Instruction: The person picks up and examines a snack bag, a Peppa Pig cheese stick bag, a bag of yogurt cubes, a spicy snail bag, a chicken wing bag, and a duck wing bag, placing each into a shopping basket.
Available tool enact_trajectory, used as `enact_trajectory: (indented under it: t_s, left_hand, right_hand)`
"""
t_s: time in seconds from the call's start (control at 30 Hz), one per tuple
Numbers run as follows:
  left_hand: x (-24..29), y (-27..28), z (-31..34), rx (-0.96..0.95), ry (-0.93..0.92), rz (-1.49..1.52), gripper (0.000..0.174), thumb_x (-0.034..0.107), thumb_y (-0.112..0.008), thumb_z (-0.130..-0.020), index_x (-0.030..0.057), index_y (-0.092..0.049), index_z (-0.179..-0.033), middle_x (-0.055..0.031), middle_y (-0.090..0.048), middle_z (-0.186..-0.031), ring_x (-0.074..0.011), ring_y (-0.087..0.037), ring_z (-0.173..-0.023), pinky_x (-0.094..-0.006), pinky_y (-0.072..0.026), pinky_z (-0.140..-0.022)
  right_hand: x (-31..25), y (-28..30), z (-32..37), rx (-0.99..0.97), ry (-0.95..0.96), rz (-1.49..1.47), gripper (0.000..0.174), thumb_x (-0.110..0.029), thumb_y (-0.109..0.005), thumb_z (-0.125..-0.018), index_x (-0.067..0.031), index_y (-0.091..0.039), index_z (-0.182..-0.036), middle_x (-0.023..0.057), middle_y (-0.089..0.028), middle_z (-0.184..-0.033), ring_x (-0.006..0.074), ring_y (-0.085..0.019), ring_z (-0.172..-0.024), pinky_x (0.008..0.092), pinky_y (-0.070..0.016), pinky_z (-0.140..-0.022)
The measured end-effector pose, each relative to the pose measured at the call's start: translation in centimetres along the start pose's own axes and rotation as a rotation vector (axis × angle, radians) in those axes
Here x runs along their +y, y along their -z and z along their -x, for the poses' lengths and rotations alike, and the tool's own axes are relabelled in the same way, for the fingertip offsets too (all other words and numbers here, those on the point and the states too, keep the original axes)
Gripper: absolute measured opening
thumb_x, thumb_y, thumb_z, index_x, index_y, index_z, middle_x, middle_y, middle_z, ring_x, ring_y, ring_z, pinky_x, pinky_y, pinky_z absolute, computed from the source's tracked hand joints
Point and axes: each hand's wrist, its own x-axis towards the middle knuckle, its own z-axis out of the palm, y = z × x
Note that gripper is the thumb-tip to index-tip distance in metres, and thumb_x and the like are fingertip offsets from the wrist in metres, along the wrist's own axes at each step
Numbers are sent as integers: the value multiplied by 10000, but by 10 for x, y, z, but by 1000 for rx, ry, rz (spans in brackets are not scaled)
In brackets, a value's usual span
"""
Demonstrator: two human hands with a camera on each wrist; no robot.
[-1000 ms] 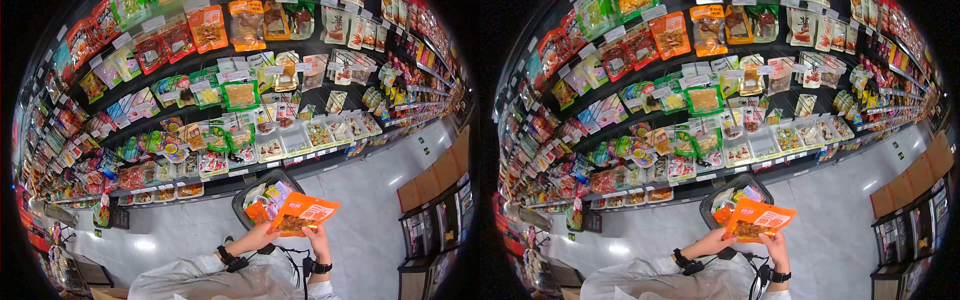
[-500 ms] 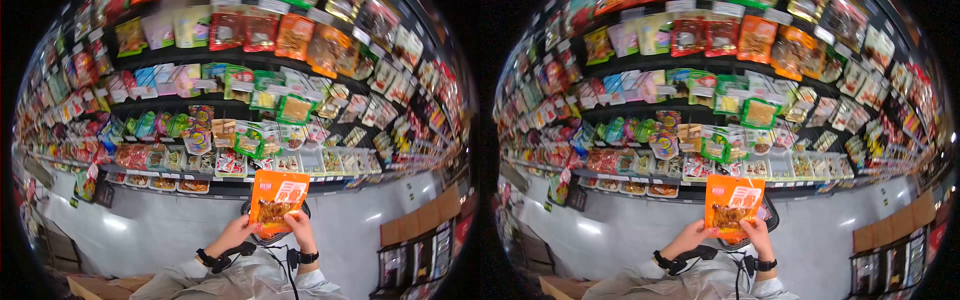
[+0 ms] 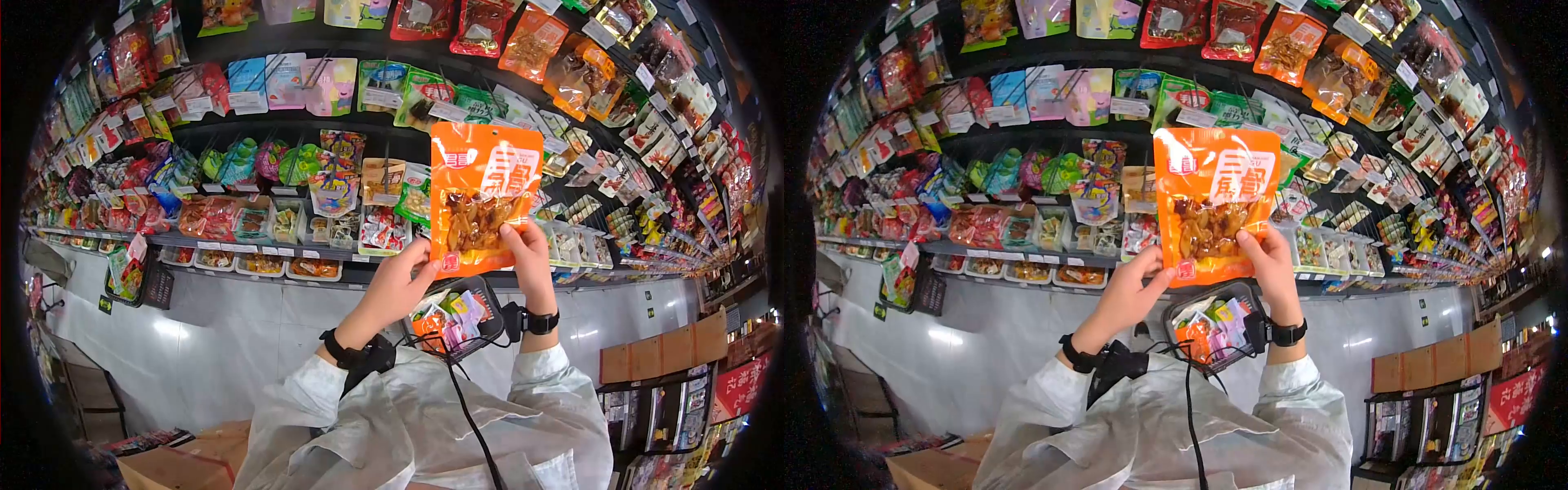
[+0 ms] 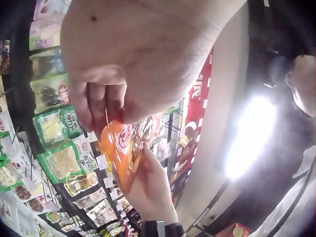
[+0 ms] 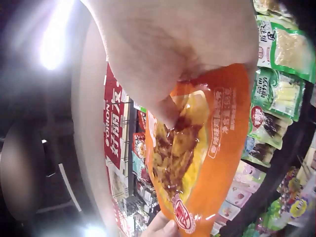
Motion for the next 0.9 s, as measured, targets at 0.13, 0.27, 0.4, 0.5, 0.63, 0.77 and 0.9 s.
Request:
enact_trajectory:
  t_s: [0.13,0.27,0.4,0.5,0.63,0.77,0.9]
  left_hand:
    - [-12,9,-48,-47,-9,-151,218,111,-595,-992,-18,-570,-1165,-138,-719,-1046,-183,-693,-1032,-320,-516,-884]
    - [-10,11,-117,-162,28,-240,201,134,-590,-995,-6,-576,-1138,-133,-717,-1038,-195,-699,-1043,-321,-515,-855]
    - [-19,2,-204,-133,-282,-276,203,177,-594,-979,0,-516,-1042,-179,-642,-813,-375,-648,-783,-403,-482,-665]
    - [1,3,-272,-175,-358,-317,189,165,-586,-976,8,-528,-1065,-195,-662,-858,-408,-655,-794,-436,-483,-642]
    - [30,1,-327,-145,-421,-325,194,141,-567,-979,24,-518,-1125,-226,-658,-879,-442,-647,-807,-491,-478,-646]
    - [28,1,-360,-136,-447,-334,244,121,-552,-977,7,-493,-1185,-250,-661,-901,-466,-638,-830,-532,-484,-678]
    - [22,10,-378,-181,-421,-355,289,86,-549,-990,-2,-487,-1258,-227,-673,-937,-411,-674,-859,-427,-505,-704]
  right_hand:
    - [14,9,-35,75,81,27,219,-141,-638,-995,-10,-623,-1170,-8,-665,-1049,62,-594,-924,238,-486,-829]
    - [31,36,-80,131,153,4,210,-125,-632,-996,-17,-623,-1175,-12,-661,-1035,65,-590,-905,239,-482,-820]
    - [14,67,-142,217,248,-8,192,-124,-640,-990,-17,-627,-1149,-14,-662,-1007,62,-591,-876,239,-483,-799]
    - [-4,84,-189,290,297,-21,192,-126,-639,-991,-11,-621,-1144,-2,-664,-1011,70,-604,-868,241,-495,-788]
    - [-27,94,-242,348,334,-86,212,-142,-631,-994,-18,-608,-1165,19,-670,-1067,80,-632,-911,245,-560,-683]
    - [-27,94,-279,431,379,-117,300,-115,-620,-991,-15,-569,-1269,26,-665,-1114,90,-623,-962,246,-508,-823]
    - [-31,89,-290,470,363,-54,297,-113,-620,-990,-11,-570,-1264,24,-665,-1110,79,-607,-983,245,-476,-882]
